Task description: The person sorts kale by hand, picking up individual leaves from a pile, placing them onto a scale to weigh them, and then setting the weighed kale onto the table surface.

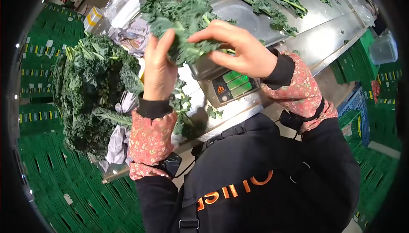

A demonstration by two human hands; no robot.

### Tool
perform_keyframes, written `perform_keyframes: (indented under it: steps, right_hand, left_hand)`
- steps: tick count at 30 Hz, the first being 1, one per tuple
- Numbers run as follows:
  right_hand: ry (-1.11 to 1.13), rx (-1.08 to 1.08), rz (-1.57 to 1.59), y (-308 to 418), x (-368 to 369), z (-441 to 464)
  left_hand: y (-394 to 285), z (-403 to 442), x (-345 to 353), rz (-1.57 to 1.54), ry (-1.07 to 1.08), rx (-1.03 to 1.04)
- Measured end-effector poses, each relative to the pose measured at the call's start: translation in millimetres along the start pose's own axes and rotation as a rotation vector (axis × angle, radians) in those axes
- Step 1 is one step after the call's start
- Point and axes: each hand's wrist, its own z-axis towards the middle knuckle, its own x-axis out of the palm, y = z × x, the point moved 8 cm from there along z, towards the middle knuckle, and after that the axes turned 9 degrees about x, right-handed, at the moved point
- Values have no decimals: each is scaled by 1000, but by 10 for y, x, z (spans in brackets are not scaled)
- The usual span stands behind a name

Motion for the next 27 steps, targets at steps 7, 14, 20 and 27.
perform_keyframes:
  steps: [7,14,20,27]
  right_hand:
    - [-120,351,158,-285,-671,-89]
    - [-376,382,-257,-1134,-1448,-615]
    - [-335,472,-992,-1998,-1454,-799]
    - [-443,511,-918,-1766,-1000,-489]
  left_hand:
    - [-224,-729,-1364,105,-343,114]
    - [-155,-1647,-2441,254,-649,4]
    - [166,-1968,-2676,366,-665,-23]
    - [342,-2048,-2502,430,-669,-68]
